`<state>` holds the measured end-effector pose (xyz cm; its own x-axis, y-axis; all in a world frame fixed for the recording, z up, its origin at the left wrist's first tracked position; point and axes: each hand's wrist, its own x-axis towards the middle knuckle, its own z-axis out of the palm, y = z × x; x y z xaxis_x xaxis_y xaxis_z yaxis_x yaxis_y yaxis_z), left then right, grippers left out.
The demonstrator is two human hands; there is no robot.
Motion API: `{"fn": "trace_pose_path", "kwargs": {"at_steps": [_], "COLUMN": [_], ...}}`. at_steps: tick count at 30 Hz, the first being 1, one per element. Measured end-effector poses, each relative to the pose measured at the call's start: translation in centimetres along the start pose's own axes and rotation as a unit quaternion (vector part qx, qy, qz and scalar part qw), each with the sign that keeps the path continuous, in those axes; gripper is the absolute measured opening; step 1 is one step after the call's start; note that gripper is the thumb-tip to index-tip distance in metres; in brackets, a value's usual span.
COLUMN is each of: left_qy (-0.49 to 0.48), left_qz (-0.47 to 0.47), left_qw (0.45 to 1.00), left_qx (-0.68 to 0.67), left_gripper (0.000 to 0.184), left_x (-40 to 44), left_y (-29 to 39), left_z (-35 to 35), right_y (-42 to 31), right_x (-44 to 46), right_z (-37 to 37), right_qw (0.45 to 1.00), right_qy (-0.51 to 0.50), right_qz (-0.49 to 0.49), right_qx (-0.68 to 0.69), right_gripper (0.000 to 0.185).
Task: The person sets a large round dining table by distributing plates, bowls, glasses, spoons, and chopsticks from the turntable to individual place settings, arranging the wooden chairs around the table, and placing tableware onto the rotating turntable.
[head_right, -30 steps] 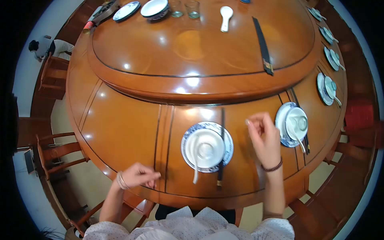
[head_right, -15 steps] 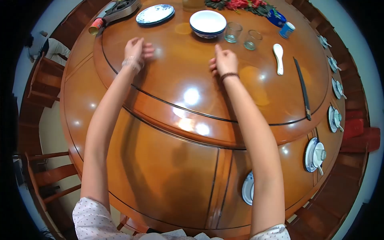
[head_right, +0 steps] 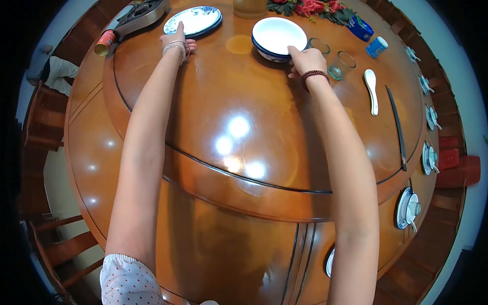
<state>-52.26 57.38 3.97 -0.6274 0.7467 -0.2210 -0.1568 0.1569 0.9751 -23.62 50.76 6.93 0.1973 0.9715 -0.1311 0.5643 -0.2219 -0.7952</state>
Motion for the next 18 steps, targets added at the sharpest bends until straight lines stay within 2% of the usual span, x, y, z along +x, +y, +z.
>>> {"fn": "trace_pose_path", "kwargs": {"at_steps": [1,2,3,5,7,9,11,13,14,15,17,18], "left_qy": [0.008,0.058,0.037,0.027,0.032,-0.056,-0.041,-0.013,0.027,0.023,0.035,0.028], "left_qz": [0.005,0.008,-0.008,-0.014,-0.013,-0.059,-0.1,-0.039,-0.06,-0.061,0.081,0.093], "left_qw": [1.0,0.997,0.998,0.999,0.999,0.997,0.994,0.998,0.992,0.992,0.982,0.982], "left_qx": [0.021,0.05,0.042,0.029,0.036,0.014,-0.021,-0.042,-0.109,-0.104,-0.169,-0.159], "left_gripper": [0.065,0.049,0.03,0.021,0.021,0.014,0.017,0.021,0.021,0.021,0.026,0.024], "left_x": [0.6,1.1,2.7,3.7,1.9,1.6,0.8,0.9,1.1,0.9,0.2,-0.9], "left_y": [-0.1,-0.4,-1.0,-1.3,0.0,0.6,1.1,0.9,1.1,1.0,0.1,0.1], "left_z": [0.1,0.6,0.7,0.8,0.5,-0.1,0.0,0.4,0.7,0.8,0.9,0.5], "right_y": [-0.4,-0.6,-0.5,-0.9,-1.4,-1.3,-1.0,-1.0,-0.9,-0.8,-0.5,0.3], "right_x": [0.1,0.1,0.0,-0.1,-0.1,0.4,0.8,0.6,0.5,0.4,0.1,1.4], "right_z": [-0.1,-0.2,-0.4,-0.3,-0.4,-0.6,-0.8,-0.3,-0.1,-0.3,-0.7,-0.2], "right_qw": [1.0,1.0,0.999,0.996,0.989,0.991,0.991,0.99,0.99,0.989,0.989,0.981], "right_qy": [0.0,-0.012,-0.024,-0.017,-0.013,-0.045,-0.071,-0.056,-0.043,-0.04,-0.054,0.001], "right_qz": [0.003,0.015,0.031,0.057,0.062,0.052,0.045,0.045,0.044,0.049,-0.019,-0.087], "right_qx": [0.0,0.013,0.026,0.072,0.133,0.119,0.105,0.117,0.128,0.13,0.136,0.174], "right_gripper": [0.045,0.04,0.036,0.024,0.021,0.022,0.024,0.026,0.028,0.028,0.028,0.034]}}
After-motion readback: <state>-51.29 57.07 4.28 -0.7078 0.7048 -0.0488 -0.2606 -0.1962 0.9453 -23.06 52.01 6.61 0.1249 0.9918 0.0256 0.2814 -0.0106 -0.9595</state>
